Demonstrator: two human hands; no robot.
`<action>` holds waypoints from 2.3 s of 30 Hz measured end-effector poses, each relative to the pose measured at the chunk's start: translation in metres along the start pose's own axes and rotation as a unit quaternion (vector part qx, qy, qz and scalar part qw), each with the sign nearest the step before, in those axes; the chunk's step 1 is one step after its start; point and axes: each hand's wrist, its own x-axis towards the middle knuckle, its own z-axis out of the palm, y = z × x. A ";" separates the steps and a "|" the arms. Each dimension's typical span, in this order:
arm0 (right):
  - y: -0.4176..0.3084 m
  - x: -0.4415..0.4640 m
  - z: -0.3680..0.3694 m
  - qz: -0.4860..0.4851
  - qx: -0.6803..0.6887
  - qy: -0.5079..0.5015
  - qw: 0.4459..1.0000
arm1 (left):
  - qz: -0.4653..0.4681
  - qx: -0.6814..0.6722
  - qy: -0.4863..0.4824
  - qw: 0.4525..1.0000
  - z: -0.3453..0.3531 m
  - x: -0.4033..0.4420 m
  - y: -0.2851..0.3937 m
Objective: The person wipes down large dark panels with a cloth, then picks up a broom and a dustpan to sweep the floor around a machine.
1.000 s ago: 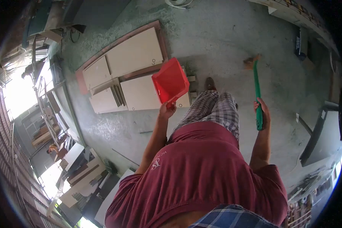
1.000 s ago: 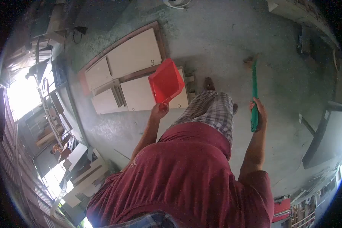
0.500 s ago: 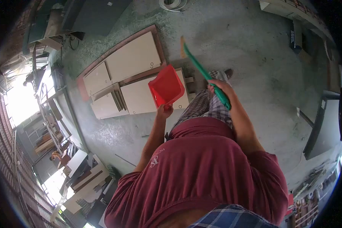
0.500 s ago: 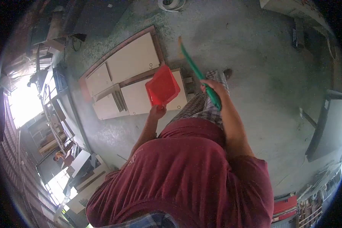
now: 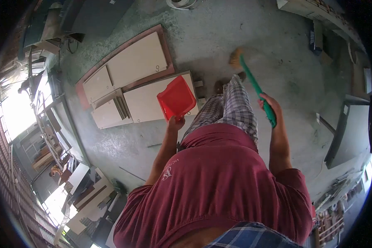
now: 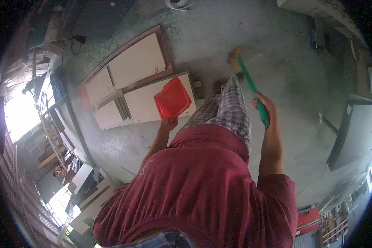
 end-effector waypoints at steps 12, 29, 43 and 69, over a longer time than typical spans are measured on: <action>-0.042 -0.002 -0.016 -0.120 -0.069 0.089 0.986 | 0.039 0.080 0.003 0.996 0.060 0.004 -0.008; -0.080 0.195 0.245 0.086 -0.305 -0.215 0.924 | 0.065 -0.005 -0.047 0.997 0.093 -0.037 -0.031; -0.171 0.018 -0.059 -0.022 -0.002 0.099 0.995 | 0.028 0.060 -0.016 0.998 0.158 0.022 -0.030; -0.133 0.027 -0.054 -0.051 -0.025 -0.037 0.998 | 0.034 0.137 0.030 0.989 0.229 0.026 0.002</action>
